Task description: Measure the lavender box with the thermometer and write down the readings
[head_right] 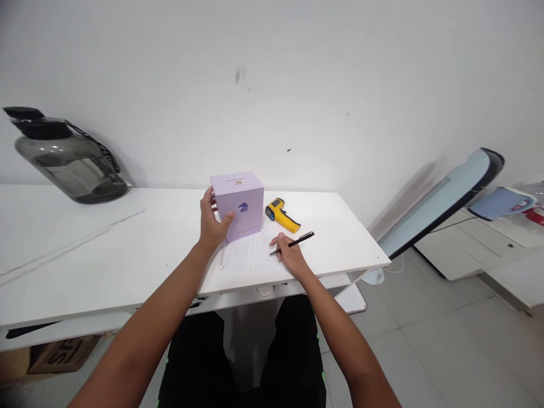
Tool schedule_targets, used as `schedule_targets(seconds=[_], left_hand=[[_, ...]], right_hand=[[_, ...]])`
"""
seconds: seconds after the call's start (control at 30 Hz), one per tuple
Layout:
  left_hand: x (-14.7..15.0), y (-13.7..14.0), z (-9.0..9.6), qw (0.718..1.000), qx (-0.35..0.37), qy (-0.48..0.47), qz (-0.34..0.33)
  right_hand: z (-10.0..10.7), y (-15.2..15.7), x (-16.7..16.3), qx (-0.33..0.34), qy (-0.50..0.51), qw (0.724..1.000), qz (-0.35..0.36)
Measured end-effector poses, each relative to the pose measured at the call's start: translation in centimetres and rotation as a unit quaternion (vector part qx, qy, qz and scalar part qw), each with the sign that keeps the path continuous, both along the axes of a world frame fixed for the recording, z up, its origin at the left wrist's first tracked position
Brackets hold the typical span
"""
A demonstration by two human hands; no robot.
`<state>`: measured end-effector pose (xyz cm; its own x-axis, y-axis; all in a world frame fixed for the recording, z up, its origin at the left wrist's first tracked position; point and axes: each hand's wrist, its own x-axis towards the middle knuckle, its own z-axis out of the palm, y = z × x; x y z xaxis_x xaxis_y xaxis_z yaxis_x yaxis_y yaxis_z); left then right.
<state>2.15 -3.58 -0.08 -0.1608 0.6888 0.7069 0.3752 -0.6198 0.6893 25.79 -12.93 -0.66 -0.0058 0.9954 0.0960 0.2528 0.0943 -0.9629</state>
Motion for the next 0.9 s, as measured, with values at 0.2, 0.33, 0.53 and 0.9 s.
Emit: schedule_targets(seconds=[0.2,0.33,0.53,0.9], left_hand=[[0.0,0.0,0.0,1.000,0.006,0.005,0.002],[0.0,-0.1,0.1,1.000,0.006,0.007,0.002],[0.1,-0.1,0.1,1.000,0.007,0.006,0.005],[0.1,0.0,0.1,1.000,0.005,0.007,0.006]], right_hand=[[-0.1,0.2,0.1,0.068,-0.080,0.985,-0.134],[-0.8,0.8,0.2,0.093,-0.122,0.980,-0.127],[-1.7,1.4,-0.1,0.073,-0.196,0.971,-0.115],[-0.9,0.6,-0.7,0.079,-0.288,0.951,-0.080]])
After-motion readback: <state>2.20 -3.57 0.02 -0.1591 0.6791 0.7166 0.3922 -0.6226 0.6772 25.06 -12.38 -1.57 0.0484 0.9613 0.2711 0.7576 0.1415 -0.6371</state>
